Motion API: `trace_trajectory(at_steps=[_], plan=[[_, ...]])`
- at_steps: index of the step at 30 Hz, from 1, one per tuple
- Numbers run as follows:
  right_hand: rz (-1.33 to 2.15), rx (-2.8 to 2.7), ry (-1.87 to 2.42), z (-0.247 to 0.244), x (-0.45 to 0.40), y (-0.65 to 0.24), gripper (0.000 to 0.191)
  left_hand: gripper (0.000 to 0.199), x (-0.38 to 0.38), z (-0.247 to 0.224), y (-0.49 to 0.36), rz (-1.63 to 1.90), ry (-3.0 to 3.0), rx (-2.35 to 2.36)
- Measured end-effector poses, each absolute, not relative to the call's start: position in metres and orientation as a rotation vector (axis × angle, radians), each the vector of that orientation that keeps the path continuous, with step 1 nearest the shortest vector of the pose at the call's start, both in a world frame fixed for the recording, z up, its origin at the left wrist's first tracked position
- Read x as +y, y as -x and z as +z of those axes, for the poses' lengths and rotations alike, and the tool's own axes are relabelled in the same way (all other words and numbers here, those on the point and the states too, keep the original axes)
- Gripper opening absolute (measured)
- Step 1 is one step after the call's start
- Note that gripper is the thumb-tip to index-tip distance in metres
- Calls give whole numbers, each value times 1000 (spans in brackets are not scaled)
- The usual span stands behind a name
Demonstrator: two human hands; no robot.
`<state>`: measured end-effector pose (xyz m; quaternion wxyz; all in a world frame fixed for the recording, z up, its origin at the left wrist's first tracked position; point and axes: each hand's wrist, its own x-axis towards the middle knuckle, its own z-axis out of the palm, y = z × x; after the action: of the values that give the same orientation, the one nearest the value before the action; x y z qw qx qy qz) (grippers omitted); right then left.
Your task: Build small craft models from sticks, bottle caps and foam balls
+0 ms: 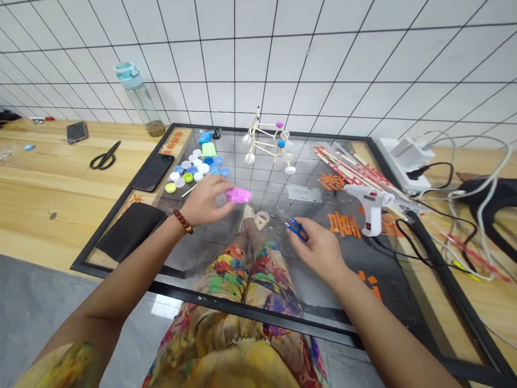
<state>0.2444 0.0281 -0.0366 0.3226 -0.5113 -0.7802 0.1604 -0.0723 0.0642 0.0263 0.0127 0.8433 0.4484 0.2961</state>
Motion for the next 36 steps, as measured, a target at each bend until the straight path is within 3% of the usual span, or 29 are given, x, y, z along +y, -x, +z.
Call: trace_trajectory(at_steps=[4,8,17,21,27,32,36], plan=[[150,-2306,1396,-32,21,-240,32,28,38,25,28,1157,-2377,1126],[80,-2168,1262,-20,16,-234,42,22,29,18,3,1187,-2172,1126],[929,-1755,904,-9,24,-194,23,16,23,5,6,1255,-1874,1136],[1189,-1553,945,-20,29,-192,29,21,21,-1,7,1239,-1758,1134],[1001,-1518,982,-18,23,-197,26,15,21,0,4,1178,-1622,1092],[1042,-1556,966,-11,19,-194,30,12,19,2,4,1291,-1580,1084],[932,-1655,887,-5,18,-192,22,11,17,2,3,1273,-1564,1068]])
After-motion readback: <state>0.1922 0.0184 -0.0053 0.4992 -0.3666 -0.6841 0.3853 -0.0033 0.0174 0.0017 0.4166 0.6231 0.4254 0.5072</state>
